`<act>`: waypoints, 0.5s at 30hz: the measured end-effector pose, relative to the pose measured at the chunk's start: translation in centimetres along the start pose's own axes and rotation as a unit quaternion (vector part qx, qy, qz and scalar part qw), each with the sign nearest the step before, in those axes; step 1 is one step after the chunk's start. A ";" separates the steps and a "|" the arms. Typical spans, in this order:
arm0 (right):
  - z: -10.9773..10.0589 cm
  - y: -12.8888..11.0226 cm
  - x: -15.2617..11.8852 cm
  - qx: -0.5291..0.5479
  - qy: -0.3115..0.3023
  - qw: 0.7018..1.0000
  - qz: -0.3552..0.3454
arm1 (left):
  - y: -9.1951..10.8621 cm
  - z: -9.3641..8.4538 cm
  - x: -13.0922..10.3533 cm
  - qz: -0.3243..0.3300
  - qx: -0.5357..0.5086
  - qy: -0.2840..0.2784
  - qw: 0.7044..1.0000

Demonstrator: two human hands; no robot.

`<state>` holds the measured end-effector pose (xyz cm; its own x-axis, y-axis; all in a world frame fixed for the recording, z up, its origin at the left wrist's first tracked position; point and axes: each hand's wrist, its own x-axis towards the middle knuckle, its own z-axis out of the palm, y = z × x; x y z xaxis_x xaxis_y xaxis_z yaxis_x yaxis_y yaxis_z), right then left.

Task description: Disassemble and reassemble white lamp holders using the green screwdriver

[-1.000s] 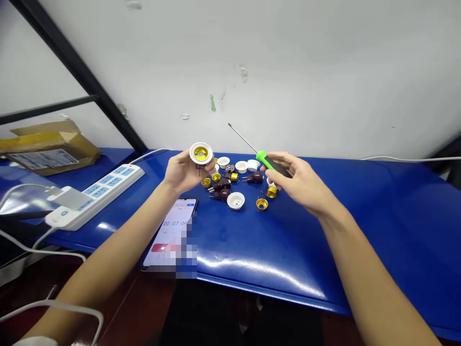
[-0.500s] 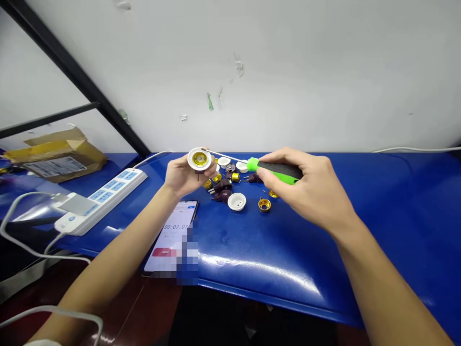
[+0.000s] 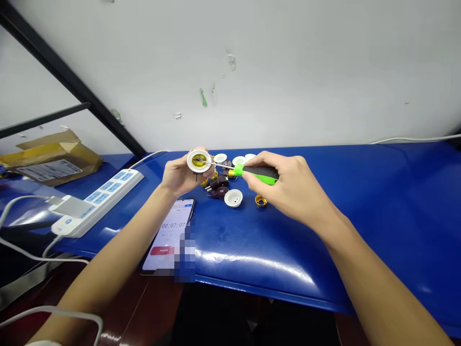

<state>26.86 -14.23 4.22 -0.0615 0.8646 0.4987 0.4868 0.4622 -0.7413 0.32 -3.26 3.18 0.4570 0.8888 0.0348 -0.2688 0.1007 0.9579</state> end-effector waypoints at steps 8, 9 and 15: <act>0.0 -0.1 0.0 -0.013 -0.012 1.000 0.000 | -0.1 0.0 0.0 -0.010 0.005 -0.002 1.000; -0.1 -0.1 0.1 -0.016 -0.011 1.000 -0.002 | -0.1 0.0 0.0 -0.011 0.004 -0.006 1.000; -0.1 -0.2 0.0 -0.026 -0.016 0.999 -0.009 | -0.3 -0.2 0.0 -0.011 -0.018 -0.025 0.999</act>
<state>26.83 -14.32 4.46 -0.0975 0.8626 0.4964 0.5301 0.4671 -0.7077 0.22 -3.16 2.84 0.5049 0.8627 0.0280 -0.2882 0.1379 0.9476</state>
